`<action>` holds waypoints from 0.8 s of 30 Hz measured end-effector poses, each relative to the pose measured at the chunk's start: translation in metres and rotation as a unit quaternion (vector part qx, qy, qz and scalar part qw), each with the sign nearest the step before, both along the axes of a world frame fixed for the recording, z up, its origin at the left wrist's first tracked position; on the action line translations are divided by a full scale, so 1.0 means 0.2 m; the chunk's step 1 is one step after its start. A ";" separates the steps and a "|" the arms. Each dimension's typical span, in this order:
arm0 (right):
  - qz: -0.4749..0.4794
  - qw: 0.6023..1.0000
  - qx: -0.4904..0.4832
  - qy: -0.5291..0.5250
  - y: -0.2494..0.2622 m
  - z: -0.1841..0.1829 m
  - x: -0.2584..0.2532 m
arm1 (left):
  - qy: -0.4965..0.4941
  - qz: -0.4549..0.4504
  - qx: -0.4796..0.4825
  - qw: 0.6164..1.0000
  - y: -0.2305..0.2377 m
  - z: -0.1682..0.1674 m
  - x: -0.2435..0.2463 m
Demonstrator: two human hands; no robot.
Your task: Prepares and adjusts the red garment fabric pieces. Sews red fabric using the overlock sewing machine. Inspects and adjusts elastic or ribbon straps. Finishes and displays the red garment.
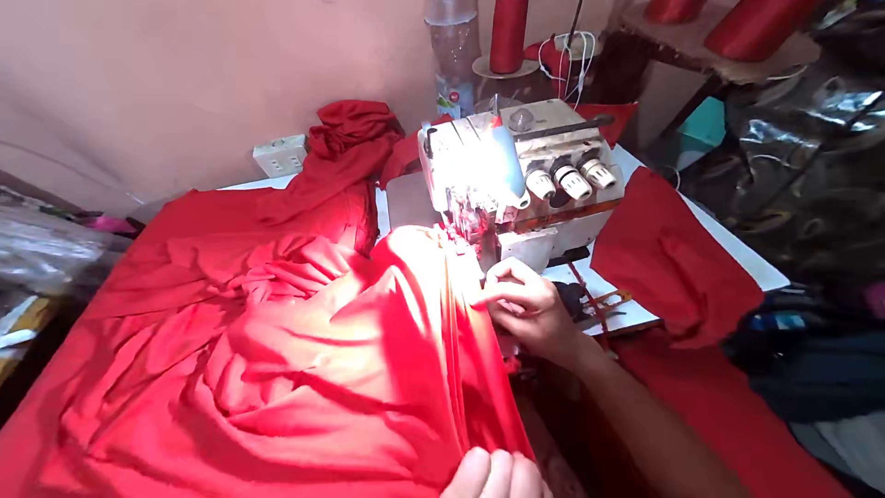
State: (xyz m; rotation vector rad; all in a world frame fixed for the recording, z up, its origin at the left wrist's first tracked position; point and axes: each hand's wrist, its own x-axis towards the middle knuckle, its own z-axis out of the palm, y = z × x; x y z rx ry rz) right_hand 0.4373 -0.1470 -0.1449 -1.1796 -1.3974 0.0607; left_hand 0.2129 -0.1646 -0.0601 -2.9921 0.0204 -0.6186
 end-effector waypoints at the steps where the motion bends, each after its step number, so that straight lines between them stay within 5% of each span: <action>1: 0.004 1.000 -0.004 0.005 0.01 0.00 0.01 | -0.004 0.039 0.033 0.999 0.00 -0.02 0.02; 24: 0.046 0.999 -0.024 0.009 0.05 0.02 0.10 | -0.163 0.168 0.036 0.972 0.38 -0.13 0.45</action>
